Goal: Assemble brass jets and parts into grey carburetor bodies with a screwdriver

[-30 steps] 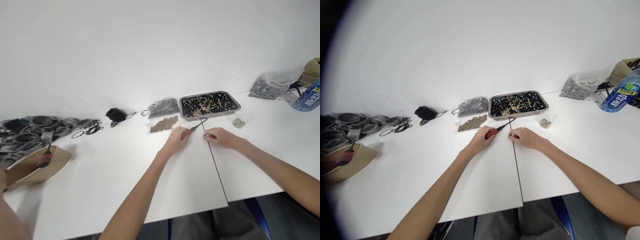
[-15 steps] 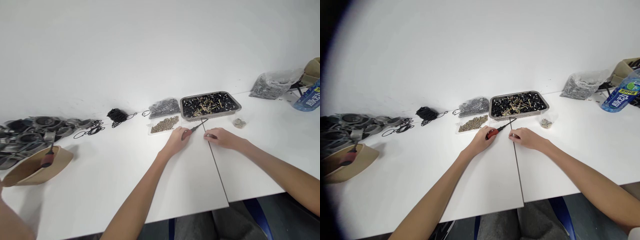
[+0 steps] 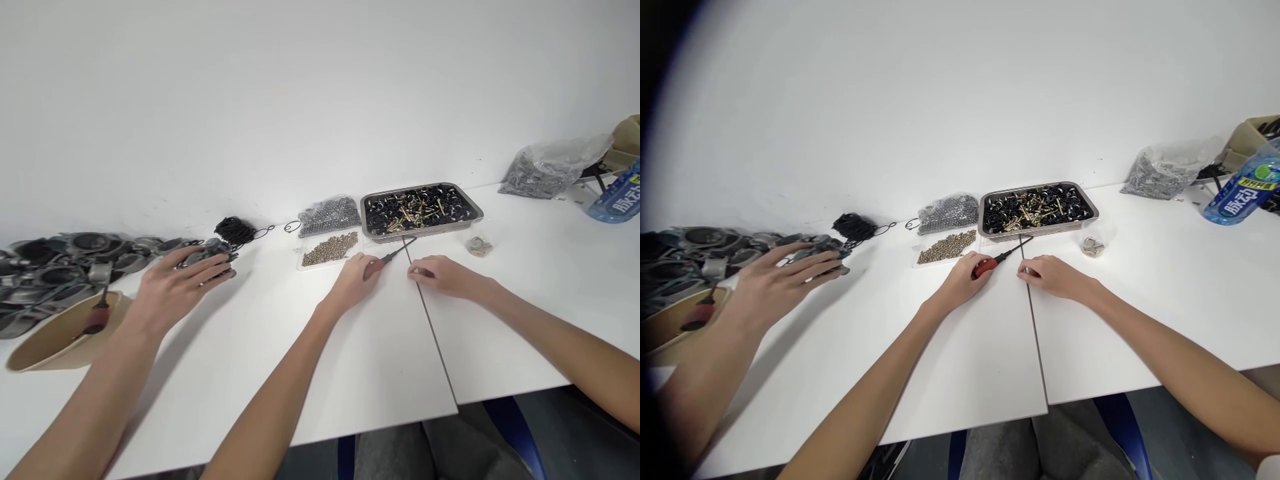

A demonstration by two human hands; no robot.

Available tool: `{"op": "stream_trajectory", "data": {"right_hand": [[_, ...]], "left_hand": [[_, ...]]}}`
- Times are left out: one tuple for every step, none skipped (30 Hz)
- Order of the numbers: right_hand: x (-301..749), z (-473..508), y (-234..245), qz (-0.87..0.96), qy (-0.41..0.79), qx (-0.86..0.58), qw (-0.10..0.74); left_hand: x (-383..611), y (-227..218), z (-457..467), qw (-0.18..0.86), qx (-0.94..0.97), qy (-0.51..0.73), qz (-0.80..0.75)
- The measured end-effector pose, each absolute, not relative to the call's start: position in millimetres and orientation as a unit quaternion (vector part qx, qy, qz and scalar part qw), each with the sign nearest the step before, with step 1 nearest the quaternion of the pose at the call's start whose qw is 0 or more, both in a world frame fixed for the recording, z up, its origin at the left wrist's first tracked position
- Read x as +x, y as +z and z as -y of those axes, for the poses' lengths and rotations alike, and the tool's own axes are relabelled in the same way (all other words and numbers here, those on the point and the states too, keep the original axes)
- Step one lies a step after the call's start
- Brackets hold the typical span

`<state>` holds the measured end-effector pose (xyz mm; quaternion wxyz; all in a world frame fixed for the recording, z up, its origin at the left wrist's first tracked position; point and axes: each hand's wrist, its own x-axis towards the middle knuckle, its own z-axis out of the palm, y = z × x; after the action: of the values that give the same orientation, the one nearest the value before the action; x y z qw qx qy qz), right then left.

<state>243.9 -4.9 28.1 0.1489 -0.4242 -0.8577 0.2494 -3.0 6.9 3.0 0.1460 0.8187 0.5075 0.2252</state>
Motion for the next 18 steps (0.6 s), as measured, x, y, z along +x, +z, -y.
{"op": "stream_trajectory", "data": {"right_hand": [[243.9,5.0,28.1,0.857,0.251,-0.424,0.15],[243.9,5.1,28.2,0.857,0.252,-0.423,0.151],[244.0,5.2,28.3,0.857,0.252,-0.422,0.151],[243.9,5.4,28.5,0.858,0.252,-0.421,0.152],[243.9,5.5,28.8,0.858,0.252,-0.421,0.151],[243.9,5.6,29.0,0.858,0.252,-0.421,0.151],[243.8,5.8,29.2,0.858,0.252,-0.421,0.152],[243.7,5.9,29.4,0.858,0.252,-0.422,0.152],[243.6,5.9,29.5,0.857,0.252,-0.423,0.153],[243.4,6.0,29.6,0.856,0.252,-0.425,0.152],[243.3,6.1,29.6,0.855,0.251,-0.427,0.152],[243.2,6.1,29.7,0.854,0.251,-0.429,0.151],[243.1,6.2,29.6,0.854,0.25,-0.431,0.15],[243.0,6.2,29.6,0.854,0.249,-0.432,0.15],[243.0,6.2,29.6,0.854,0.249,-0.432,0.149],[242.9,6.2,29.6,0.854,0.249,-0.432,0.15],[242.9,6.3,29.5,0.854,0.25,-0.432,0.15],[242.8,6.3,29.6,0.853,0.251,-0.432,0.151]], "left_hand": [[-3.2,2.7,-6.9,0.146,0.819,0.225,-0.507],[-3.3,2.6,-7.0,0.145,0.82,0.225,-0.506],[-3.4,2.5,-7.0,0.145,0.821,0.226,-0.505],[-3.4,2.5,-6.9,0.144,0.821,0.226,-0.504],[-3.5,2.5,-6.9,0.144,0.821,0.226,-0.504],[-3.4,2.6,-6.8,0.143,0.82,0.226,-0.505],[-3.3,2.8,-6.8,0.143,0.82,0.227,-0.506],[-3.2,3.0,-6.7,0.144,0.82,0.227,-0.506],[-3.0,3.3,-6.6,0.144,0.819,0.227,-0.506],[-2.9,3.5,-6.6,0.145,0.819,0.227,-0.506],[-2.7,3.7,-6.5,0.146,0.819,0.226,-0.507],[-2.6,3.8,-6.5,0.147,0.818,0.225,-0.508],[-2.5,3.8,-6.4,0.149,0.817,0.223,-0.51],[-2.5,3.9,-6.3,0.149,0.817,0.221,-0.511],[-2.6,4.0,-6.3,0.15,0.817,0.221,-0.512],[-2.8,4.2,-6.2,0.15,0.817,0.221,-0.512],[-3.0,4.5,-6.0,0.149,0.817,0.221,-0.512],[-3.4,5.1,-5.8,0.149,0.817,0.219,-0.512]]}}
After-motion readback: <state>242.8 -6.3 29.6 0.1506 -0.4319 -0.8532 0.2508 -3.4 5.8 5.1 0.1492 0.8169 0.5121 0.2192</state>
